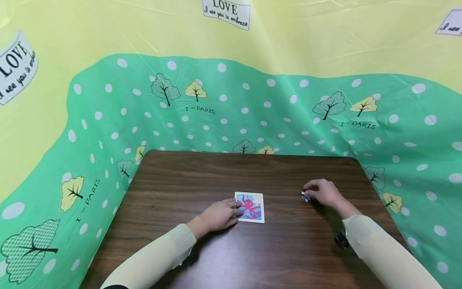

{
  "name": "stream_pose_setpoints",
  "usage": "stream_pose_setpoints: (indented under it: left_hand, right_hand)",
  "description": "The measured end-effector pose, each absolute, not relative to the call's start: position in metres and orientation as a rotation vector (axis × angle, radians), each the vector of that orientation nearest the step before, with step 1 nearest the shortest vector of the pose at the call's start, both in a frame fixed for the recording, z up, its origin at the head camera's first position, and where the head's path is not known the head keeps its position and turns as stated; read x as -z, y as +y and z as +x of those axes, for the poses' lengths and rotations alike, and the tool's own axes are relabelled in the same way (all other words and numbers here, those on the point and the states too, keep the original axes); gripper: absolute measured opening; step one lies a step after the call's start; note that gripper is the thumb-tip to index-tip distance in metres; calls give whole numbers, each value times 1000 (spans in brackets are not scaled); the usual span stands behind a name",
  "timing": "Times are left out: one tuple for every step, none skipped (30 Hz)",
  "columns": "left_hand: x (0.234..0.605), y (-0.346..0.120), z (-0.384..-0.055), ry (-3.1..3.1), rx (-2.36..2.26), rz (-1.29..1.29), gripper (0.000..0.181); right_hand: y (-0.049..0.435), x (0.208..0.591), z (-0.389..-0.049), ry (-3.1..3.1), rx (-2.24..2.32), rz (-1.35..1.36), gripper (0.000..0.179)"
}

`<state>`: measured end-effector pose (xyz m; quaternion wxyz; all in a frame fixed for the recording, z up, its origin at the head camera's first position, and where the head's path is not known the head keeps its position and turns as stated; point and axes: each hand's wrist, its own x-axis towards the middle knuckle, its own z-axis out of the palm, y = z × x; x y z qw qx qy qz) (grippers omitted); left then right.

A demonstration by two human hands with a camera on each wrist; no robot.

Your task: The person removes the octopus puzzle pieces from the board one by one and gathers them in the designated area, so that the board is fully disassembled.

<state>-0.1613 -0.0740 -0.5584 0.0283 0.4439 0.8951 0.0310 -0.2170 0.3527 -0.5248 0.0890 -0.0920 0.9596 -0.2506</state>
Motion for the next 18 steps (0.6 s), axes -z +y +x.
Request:
stream_pose_setpoints:
  left_hand:
    - [559,-74,-161,2763,-96,1373,42]
    - [559,-74,-162,2764,-98,1377,42]
    - [559,-74,-162,2765,-98,1382,41]
    - [559,-74,-162,2767,-97,1388,41]
    - [559,-74,-162,2768,-91,1396,41]
    - [559,-74,-163,2768,-86,1403,41]
    - [559,-74,-163,2767,-80,1410,41]
    - [558,-75,-164,2765,-73,1415,41]
    - [558,-75,-164,2765,-68,1420,40]
    - [558,-75,-165,2763,-66,1424,40]
    - [558,-75,-165,2762,-63,1424,40]
    - [558,-75,-165,2760,-66,1423,40]
    - [558,-74,-165,2759,-67,1420,40]
    - [558,-74,-165,2756,-68,1419,40]
    - [558,-74,-165,2756,-71,1417,40]
    - [558,-74,-165,2754,-71,1412,40]
    - [558,-74,-165,2753,-74,1408,41]
    - [559,-74,-164,2752,-75,1405,41]
  right_hand:
    - [350,522,-217,2853,749,-291,17]
    - [348,519,-217,2850,754,-307,18]
    - [344,516,-217,2844,759,-322,19]
    - [340,512,-217,2836,763,-339,21]
    - [335,509,-216,2825,767,-354,22]
    - [329,507,-216,2813,770,-364,23]
    - [324,505,-216,2804,773,-373,24]
    - [318,503,-215,2795,773,-397,25]
    - [312,502,-215,2785,777,-416,26]
    - [306,501,-215,2779,776,-435,26]
    - [299,501,-215,2773,778,-444,26]
    - [293,501,-215,2767,781,-460,26]
    - [287,501,-215,2765,782,-465,25]
    - [280,501,-215,2758,784,-482,25]
    - [274,502,-216,2754,788,-481,24]
    - [269,503,-216,2750,789,-475,23]
    - [263,503,-216,2744,796,-464,23]
    - [257,504,-216,2736,803,-461,23]
